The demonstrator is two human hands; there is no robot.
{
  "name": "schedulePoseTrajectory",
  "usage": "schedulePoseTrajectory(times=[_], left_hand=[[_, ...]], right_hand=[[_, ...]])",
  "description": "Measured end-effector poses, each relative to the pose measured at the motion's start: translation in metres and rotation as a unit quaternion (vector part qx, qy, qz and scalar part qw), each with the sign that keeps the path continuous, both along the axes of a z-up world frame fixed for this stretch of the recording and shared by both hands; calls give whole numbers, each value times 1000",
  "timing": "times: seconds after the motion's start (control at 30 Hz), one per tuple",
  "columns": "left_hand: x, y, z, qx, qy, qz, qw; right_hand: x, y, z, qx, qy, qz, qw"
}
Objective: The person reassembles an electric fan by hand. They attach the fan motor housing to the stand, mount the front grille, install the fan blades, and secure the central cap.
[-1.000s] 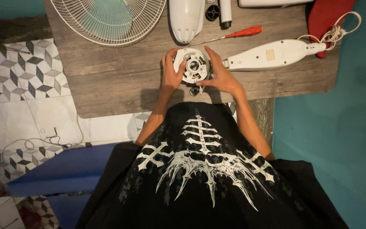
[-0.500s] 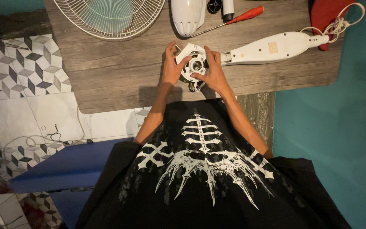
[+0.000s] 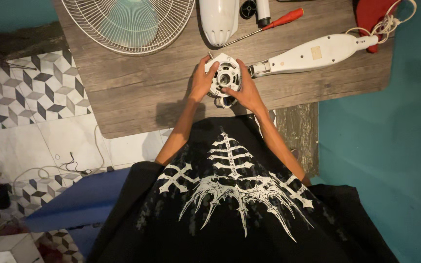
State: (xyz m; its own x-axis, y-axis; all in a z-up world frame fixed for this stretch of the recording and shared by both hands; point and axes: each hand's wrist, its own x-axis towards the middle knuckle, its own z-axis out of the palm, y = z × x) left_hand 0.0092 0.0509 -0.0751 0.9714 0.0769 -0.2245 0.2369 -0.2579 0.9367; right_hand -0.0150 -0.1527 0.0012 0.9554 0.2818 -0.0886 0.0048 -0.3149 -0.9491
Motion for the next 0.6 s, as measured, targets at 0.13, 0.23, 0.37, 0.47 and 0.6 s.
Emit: schedulePoseTrajectory(times=[0.13,0.23,0.37,0.47,0.6], left_hand=[[1,-1,-2,4,36,-15,999],[0,2,0,-47,34,-38,998],[-2,11,7,-99,28,-71,992],[-3,12,10,-87,57,-74,992],[-4,16,4,-67,50,-56,995]], right_hand=[[0,2,-1,-14,-7,-19,1000],[-2,3,-1,6,21,-28,999],[-5,5,0,-2,47,-41,998],[-8,12,-1,-5,24,-62,998],[-14,19,-7,-4,2,-70,998]])
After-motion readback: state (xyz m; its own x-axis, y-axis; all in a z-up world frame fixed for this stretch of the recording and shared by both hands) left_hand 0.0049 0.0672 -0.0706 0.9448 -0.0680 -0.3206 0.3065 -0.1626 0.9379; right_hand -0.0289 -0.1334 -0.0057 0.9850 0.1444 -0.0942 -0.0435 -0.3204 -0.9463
